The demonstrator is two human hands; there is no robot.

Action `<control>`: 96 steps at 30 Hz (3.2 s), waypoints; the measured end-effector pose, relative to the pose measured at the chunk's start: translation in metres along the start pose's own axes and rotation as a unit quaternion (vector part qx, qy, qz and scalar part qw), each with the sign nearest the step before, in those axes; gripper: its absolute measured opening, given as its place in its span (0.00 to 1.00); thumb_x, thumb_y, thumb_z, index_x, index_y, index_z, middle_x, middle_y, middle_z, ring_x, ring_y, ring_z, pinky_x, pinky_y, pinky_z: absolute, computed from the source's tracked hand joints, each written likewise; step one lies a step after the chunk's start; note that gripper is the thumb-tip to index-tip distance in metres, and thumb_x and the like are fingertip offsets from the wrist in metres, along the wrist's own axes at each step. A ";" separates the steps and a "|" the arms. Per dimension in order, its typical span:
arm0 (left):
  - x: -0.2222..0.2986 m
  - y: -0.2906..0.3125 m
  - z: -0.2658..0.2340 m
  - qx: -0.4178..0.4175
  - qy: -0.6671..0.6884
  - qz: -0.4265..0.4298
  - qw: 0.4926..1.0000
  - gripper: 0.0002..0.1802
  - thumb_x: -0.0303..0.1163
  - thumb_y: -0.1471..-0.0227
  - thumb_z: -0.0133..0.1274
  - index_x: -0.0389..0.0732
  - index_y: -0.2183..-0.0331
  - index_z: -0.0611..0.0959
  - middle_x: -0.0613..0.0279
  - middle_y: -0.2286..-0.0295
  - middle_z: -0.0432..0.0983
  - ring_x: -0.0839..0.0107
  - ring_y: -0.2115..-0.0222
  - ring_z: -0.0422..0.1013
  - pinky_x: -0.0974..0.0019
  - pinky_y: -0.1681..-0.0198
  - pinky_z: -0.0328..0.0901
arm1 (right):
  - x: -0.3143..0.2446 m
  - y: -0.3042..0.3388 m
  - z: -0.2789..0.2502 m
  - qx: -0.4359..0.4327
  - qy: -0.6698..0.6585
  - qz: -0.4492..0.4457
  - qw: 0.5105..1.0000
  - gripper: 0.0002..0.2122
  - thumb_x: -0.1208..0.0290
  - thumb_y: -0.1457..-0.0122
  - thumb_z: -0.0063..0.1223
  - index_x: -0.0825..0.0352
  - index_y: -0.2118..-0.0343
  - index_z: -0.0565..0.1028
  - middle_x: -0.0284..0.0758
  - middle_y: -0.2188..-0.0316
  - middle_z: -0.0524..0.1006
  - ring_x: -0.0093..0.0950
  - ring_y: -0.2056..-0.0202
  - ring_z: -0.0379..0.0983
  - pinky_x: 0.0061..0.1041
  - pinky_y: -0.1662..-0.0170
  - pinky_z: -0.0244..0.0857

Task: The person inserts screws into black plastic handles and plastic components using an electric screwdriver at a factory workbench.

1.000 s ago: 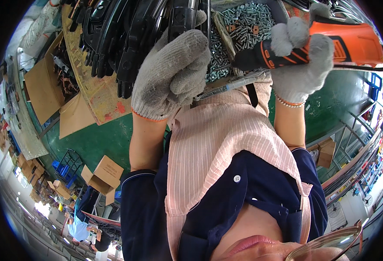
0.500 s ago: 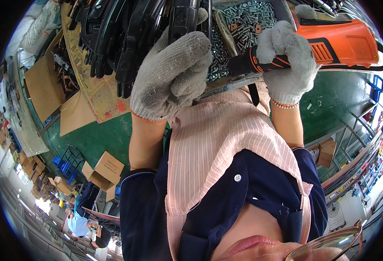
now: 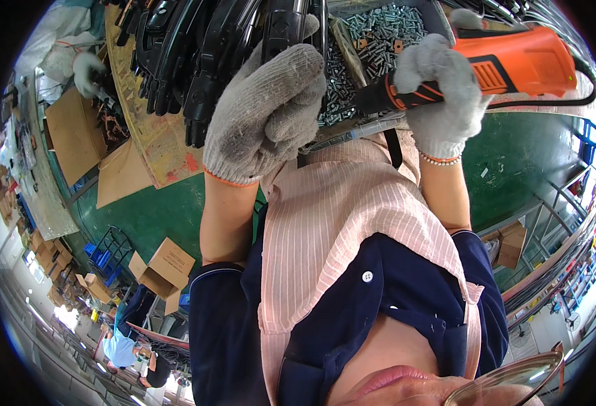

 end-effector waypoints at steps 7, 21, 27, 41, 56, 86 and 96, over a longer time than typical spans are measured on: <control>-0.006 -0.003 0.003 0.049 0.008 -0.011 0.999 0.11 0.29 0.44 0.55 0.43 0.57 0.75 0.71 0.81 0.68 0.85 0.89 0.59 0.78 0.88 0.52 | -0.016 -0.017 -0.038 0.010 -0.215 -0.022 0.976 0.04 0.76 0.44 0.49 0.71 0.72 0.71 0.37 0.77 0.67 0.26 0.78 0.60 0.28 0.74 0.60; -0.020 -0.006 0.001 0.069 0.010 0.000 0.998 0.19 0.33 0.43 0.55 0.45 0.50 0.73 0.73 0.82 0.67 0.86 0.90 0.57 0.79 0.90 0.51 | -0.001 -0.021 -0.052 0.116 -0.179 0.035 0.976 0.11 0.73 0.40 0.49 0.66 0.55 0.69 0.32 0.75 0.67 0.23 0.75 0.63 0.22 0.70 0.62; -0.022 -0.009 0.001 0.053 0.017 -0.002 0.998 0.17 0.35 0.41 0.53 0.46 0.51 0.73 0.72 0.83 0.67 0.86 0.91 0.57 0.79 0.90 0.51 | -0.007 -0.026 -0.044 0.051 -0.142 -0.003 0.989 0.12 0.75 0.40 0.48 0.66 0.54 0.67 0.29 0.78 0.64 0.21 0.75 0.60 0.20 0.71 0.59; -0.028 -0.011 0.001 0.078 -0.046 -0.009 0.996 0.24 0.55 0.41 0.46 0.44 0.57 0.74 0.69 0.82 0.69 0.83 0.91 0.56 0.77 0.90 0.52 | -0.049 -0.033 -0.040 0.011 -0.316 -0.010 0.949 0.14 0.77 0.43 0.51 0.67 0.54 0.67 0.27 0.78 0.65 0.18 0.77 0.61 0.16 0.67 0.62; -0.050 -0.024 0.064 0.019 0.171 -0.070 0.983 0.37 0.71 0.47 0.35 0.44 0.66 0.77 0.66 0.85 0.66 0.79 0.91 0.57 0.78 0.90 0.50 | -0.140 -0.010 0.010 -0.147 -0.287 -0.261 0.910 0.16 0.74 0.53 0.59 0.57 0.60 0.72 0.23 0.81 0.74 0.15 0.83 0.72 0.09 0.74 0.74; -0.047 -0.023 0.056 -0.013 0.240 -0.067 0.968 0.20 0.49 0.41 0.50 0.39 0.68 0.78 0.67 0.85 0.67 0.79 0.88 0.58 0.77 0.85 0.53 | -0.129 -0.013 0.014 -0.163 -0.308 -0.220 0.911 0.18 0.76 0.55 0.61 0.60 0.59 0.71 0.26 0.81 0.74 0.16 0.81 0.73 0.10 0.72 0.75; -0.059 -0.023 0.033 -0.001 0.152 -0.035 0.988 0.11 0.33 0.41 0.50 0.36 0.60 0.74 0.64 0.81 0.69 0.80 0.87 0.60 0.76 0.86 0.55 | -0.133 -0.022 -0.002 -0.211 -0.276 -0.120 0.930 0.20 0.72 0.46 0.56 0.57 0.49 0.68 0.24 0.75 0.71 0.16 0.76 0.69 0.12 0.66 0.71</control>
Point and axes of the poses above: each hand's wrist, its own y-axis away from the middle knuckle, its own z-axis out of the palm, x = y × z, the point moved 9 cm from there along -y, towards the middle knuckle
